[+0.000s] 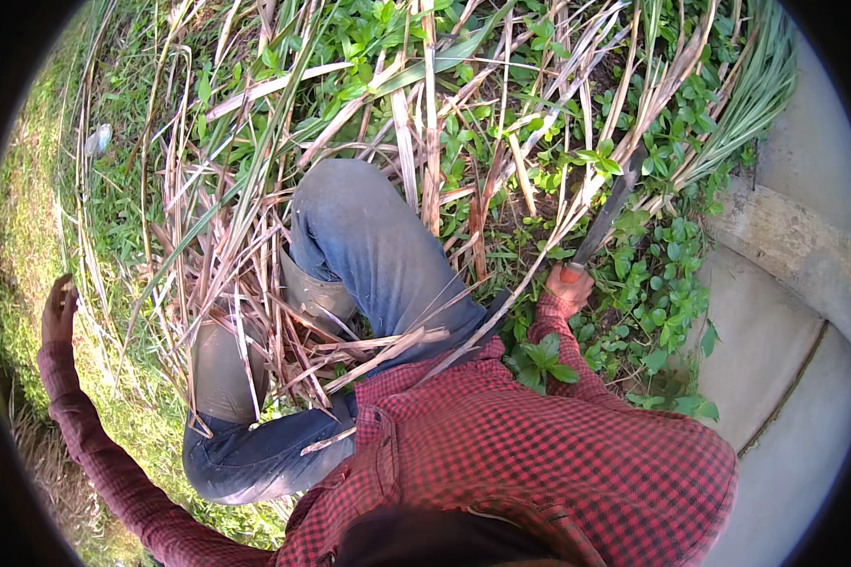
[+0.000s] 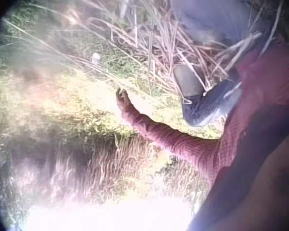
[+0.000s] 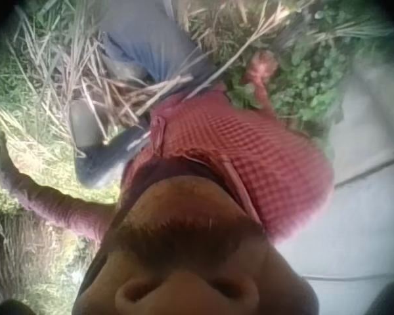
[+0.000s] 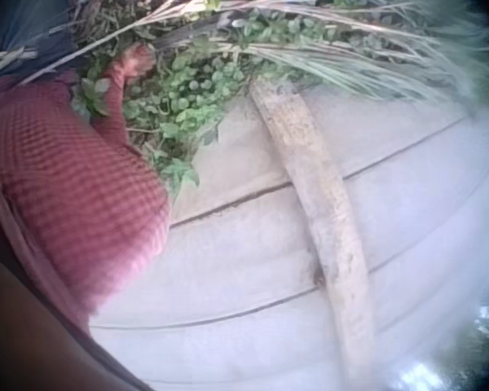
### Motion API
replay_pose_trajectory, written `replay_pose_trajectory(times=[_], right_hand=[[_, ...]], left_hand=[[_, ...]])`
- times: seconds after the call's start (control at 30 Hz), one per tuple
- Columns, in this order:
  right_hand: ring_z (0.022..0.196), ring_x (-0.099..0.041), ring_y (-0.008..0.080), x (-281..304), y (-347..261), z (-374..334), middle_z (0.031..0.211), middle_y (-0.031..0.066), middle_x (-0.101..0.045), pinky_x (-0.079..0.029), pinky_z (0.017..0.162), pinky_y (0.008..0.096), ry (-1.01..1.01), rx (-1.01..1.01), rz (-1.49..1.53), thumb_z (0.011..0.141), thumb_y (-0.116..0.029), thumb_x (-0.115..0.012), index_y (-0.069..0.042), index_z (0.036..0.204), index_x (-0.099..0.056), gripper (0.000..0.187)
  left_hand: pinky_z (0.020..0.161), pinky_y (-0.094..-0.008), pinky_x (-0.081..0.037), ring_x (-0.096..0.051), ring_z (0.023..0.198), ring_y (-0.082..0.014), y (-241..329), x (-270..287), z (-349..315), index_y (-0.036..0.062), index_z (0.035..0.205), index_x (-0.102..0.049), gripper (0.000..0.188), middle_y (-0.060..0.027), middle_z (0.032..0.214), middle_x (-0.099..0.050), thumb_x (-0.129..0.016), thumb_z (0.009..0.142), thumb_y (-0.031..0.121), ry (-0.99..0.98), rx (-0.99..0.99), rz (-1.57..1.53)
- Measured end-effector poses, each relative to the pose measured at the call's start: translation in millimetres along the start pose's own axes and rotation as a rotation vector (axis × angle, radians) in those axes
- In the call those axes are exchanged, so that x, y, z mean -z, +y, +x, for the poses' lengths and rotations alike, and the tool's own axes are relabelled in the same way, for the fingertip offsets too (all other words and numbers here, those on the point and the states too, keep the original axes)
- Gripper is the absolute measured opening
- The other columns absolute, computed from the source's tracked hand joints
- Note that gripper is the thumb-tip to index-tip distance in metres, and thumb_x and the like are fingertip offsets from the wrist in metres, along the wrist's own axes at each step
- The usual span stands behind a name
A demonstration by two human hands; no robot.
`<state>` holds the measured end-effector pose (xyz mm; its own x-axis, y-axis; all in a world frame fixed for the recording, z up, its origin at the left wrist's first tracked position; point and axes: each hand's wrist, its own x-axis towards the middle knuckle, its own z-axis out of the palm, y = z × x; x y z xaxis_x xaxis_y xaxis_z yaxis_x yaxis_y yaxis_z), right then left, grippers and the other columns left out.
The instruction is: The person sits on the ground and uses a machete to chop long, thin sticks into smaller pieces. They hold the sticks with one hand and strike them with the machete in the other, creating a pile of cut material.
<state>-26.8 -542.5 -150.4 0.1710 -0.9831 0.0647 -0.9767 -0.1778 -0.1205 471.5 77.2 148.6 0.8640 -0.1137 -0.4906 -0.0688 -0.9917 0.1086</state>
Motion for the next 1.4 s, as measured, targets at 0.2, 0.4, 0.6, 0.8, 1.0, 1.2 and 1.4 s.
replay_pose_trajectory(times=[0.2, 0.4, 0.6, 0.8, 1.0, 1.2, 1.4], right_hand=[[0.077, -0.053, 0.0358, -1.2, -7.6, 8.5, 0.080, 0.0154, -0.052, -0.041, 0.067, 0.0490, -0.109, -0.029, 0.029, 0.060, -0.031, -0.069, -0.003, 0.083, -0.052, 0.040], [0.073, -0.054, 0.0386, 15.0, -10.0, 8.2, 0.077, 0.0193, -0.054, -0.043, 0.067, 0.0493, -0.051, -0.010, 0.020, 0.064, -0.030, -0.064, -0.002, 0.076, -0.052, 0.033], [0.078, -0.054, 0.0364, 15.5, -16.3, 12.0, 0.082, 0.0183, -0.053, -0.043, 0.069, 0.0489, -0.124, -0.025, -0.046, 0.065, -0.030, -0.064, 0.002, 0.080, -0.053, 0.037], [0.069, -0.052, 0.0336, 1.9, -5.3, 0.3, 0.074, 0.0136, -0.050, -0.041, 0.061, 0.0479, 0.160, 0.124, -0.007, 0.062, -0.024, -0.068, -0.003, 0.073, -0.049, 0.031], [0.076, -0.052, 0.0327, 15.2, -6.2, 6.7, 0.079, 0.0132, -0.050, -0.041, 0.068, 0.0459, 0.080, 0.073, 0.019, 0.064, -0.024, -0.067, -0.002, 0.082, -0.049, 0.033], [0.087, -0.049, 0.0349, 15.6, -3.3, 5.3, 0.087, 0.0161, -0.049, -0.038, 0.081, 0.0460, -0.063, -0.043, 0.052, 0.065, -0.028, -0.067, -0.001, 0.089, -0.049, 0.041], [0.087, -0.049, 0.0349, 17.3, -3.5, 6.8, 0.088, 0.0156, -0.049, -0.038, 0.081, 0.0462, -0.086, -0.048, 0.031, 0.065, -0.027, -0.067, -0.001, 0.093, -0.048, 0.042]], left_hand=[[0.088, -0.0379, -0.040, -0.051, 0.103, -0.0254, 261.4, -1.6, 226.5, 0.0170, 0.123, -0.045, 0.046, -0.0153, 0.112, -0.054, -0.051, 0.084, 0.041, -0.113, -0.417, -0.171], [0.085, -0.0348, -0.044, -0.055, 0.099, -0.0257, 403.6, 22.8, 241.9, 0.0133, 0.119, -0.048, 0.042, -0.0166, 0.110, -0.055, -0.053, 0.084, 0.036, -0.149, -0.716, -0.035], [0.082, -0.0360, -0.045, -0.057, 0.096, -0.0248, 367.1, 90.8, 264.5, 0.0103, 0.117, -0.049, 0.039, -0.0137, 0.108, -0.057, -0.054, 0.084, 0.030, -0.102, -0.576, 0.244], [0.074, -0.0362, -0.048, -0.059, 0.084, -0.0240, 323.0, 163.1, 242.6, 0.0101, 0.112, -0.053, 0.035, -0.0142, 0.093, -0.062, -0.057, 0.081, 0.027, -0.003, -0.426, 0.332], [0.083, -0.0385, -0.045, -0.058, 0.093, -0.0280, 315.6, 137.2, 190.0, 0.0142, 0.113, -0.053, 0.038, -0.0161, 0.101, -0.060, -0.055, 0.078, 0.031, -0.111, -0.188, 0.493], [0.077, -0.0341, -0.048, -0.061, 0.083, -0.0220, 395.3, 51.3, 205.7, 0.0036, 0.112, -0.052, 0.034, -0.0144, 0.091, -0.063, -0.054, 0.083, 0.021, -0.285, -0.489, 0.149], [0.082, -0.0325, -0.046, -0.059, 0.089, -0.0213, 504.4, -54.5, 245.4, 0.0032, 0.114, -0.050, 0.038, -0.0164, 0.099, -0.061, -0.055, 0.084, 0.025, -0.199, -0.529, -0.236]])
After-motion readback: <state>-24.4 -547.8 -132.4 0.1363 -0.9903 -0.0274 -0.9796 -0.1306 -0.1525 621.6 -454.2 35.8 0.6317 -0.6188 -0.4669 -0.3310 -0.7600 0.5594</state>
